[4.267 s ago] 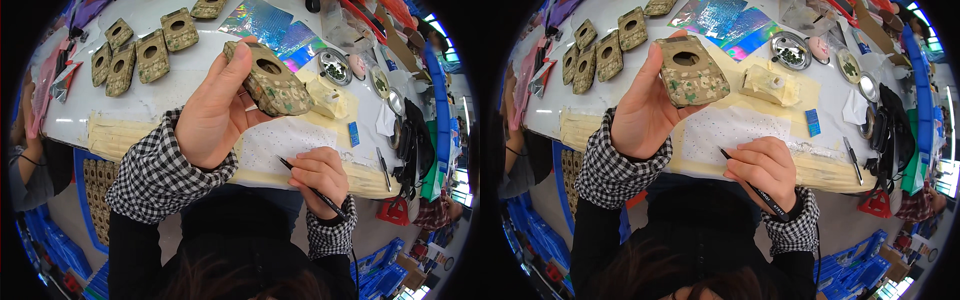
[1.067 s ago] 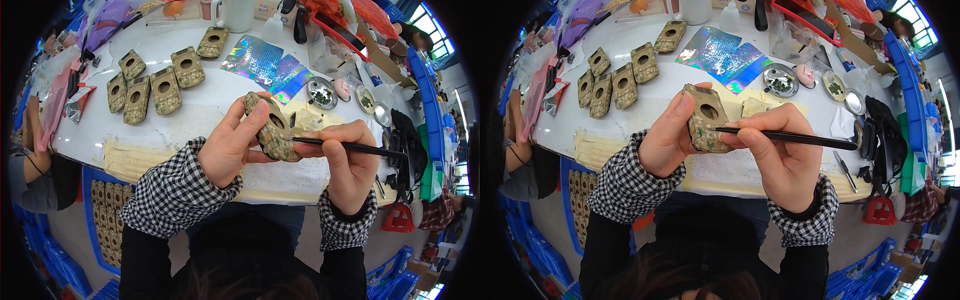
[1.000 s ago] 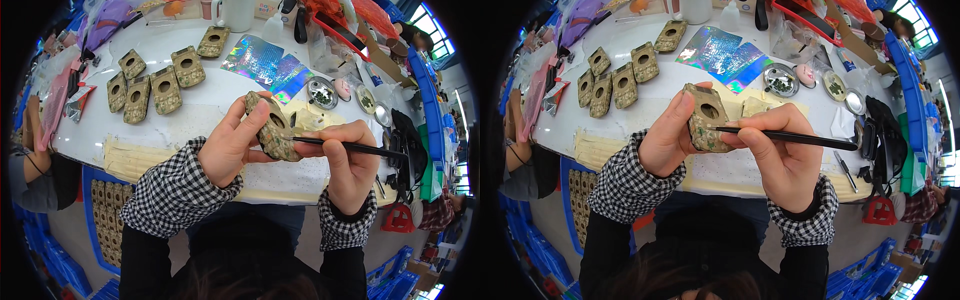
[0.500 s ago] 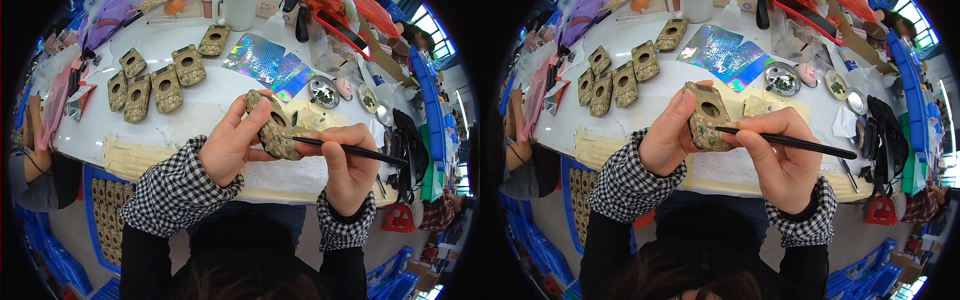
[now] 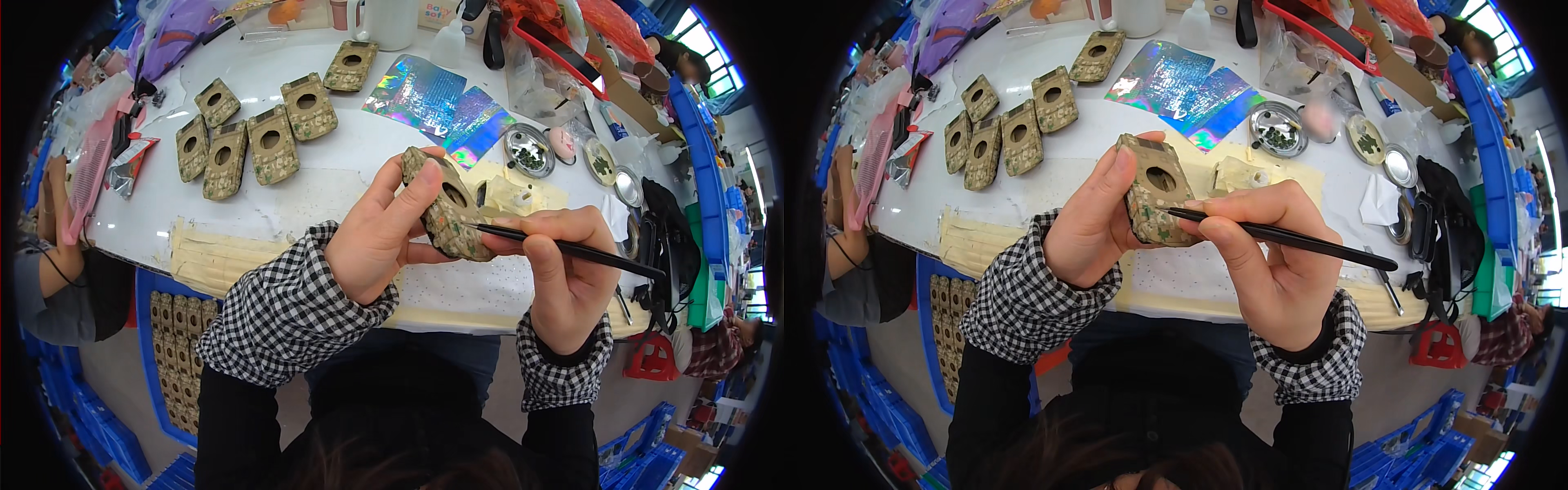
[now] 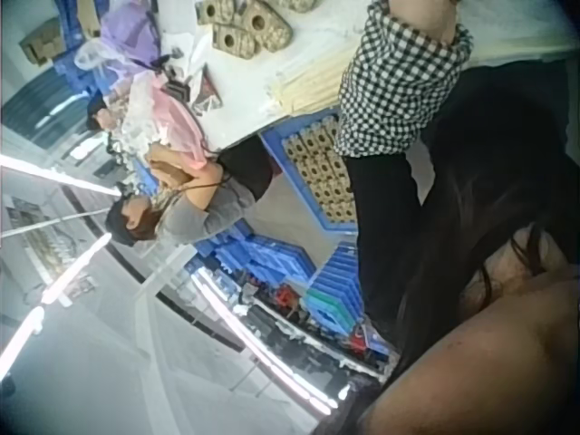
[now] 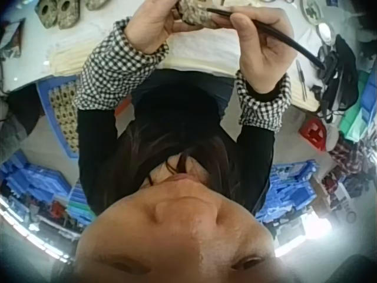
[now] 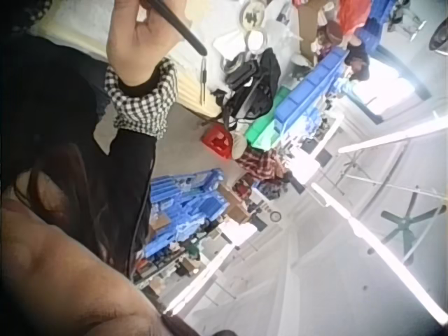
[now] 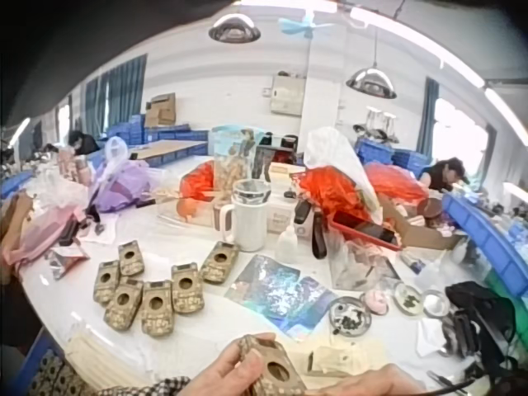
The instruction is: Applying detailed paint and using tweezers to handle small parts while detailing camouflage-patterned toy tank models.
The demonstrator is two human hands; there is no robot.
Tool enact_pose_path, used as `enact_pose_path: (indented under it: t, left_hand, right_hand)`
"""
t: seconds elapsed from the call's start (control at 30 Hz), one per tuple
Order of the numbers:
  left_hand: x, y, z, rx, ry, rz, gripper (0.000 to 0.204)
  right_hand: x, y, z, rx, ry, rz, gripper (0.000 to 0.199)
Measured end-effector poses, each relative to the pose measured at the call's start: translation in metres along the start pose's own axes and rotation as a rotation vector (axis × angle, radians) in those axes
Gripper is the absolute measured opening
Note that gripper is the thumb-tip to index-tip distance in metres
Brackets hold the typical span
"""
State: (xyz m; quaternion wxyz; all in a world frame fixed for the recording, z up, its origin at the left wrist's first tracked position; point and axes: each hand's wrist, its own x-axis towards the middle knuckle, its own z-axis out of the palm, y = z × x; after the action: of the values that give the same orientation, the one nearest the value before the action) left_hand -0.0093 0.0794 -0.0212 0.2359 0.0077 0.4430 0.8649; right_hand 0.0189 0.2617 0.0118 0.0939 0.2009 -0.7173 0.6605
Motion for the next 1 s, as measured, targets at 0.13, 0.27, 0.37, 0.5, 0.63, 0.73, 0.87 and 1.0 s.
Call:
enact_pose_path:
  t: [0.13,0.27,0.37,0.5,0.63,0.73,0.87,1.0]
  left_hand:
    - [-0.0003,0.0,-0.0002,0.001,0.0,0.003,0.053]
    - [-0.0007,0.0011,0.001,0.004,-0.001,0.0,0.053]
    - [-0.0007,0.0013,0.0011,0.001,0.003,-0.001,0.052]
    - [-0.0004,0.0007,0.0007,0.002,0.003,0.004,0.052]
    - [-0.0006,0.0005,0.0003,0.002,0.007,0.006,0.052]
    - [-0.0006,0.0009,0.0007,0.004,0.008,0.005,0.051]
    - [-0.0003,0.0008,0.0014,-0.004,0.008,0.007,0.051]
    - [0.0,-0.0002,0.0003,-0.009,0.014,0.008,0.051]
  right_hand:
    - [-0.0003,0.0004,-0.0002,0.001,0.003,0.0,0.01]
    - [-0.0004,0.0,0.0001,0.041,0.002,0.008,0.01]
    - [-0.0003,-0.0006,0.0009,0.042,0.0,0.017,0.01]
    - [0.0001,-0.0004,0.0002,0.037,-0.007,0.015,0.01]
    - [-0.0002,-0.0005,0.0005,0.046,-0.008,0.018,0.01]
    - [-0.0005,-0.0002,0.0006,0.047,-0.007,0.021,0.01]
    - [-0.0001,-0.0001,0.0007,0.067,-0.015,0.014,0.01]
    - [-0.0001,-0.0002,0.0014,0.074,-0.015,0.016,0.01]
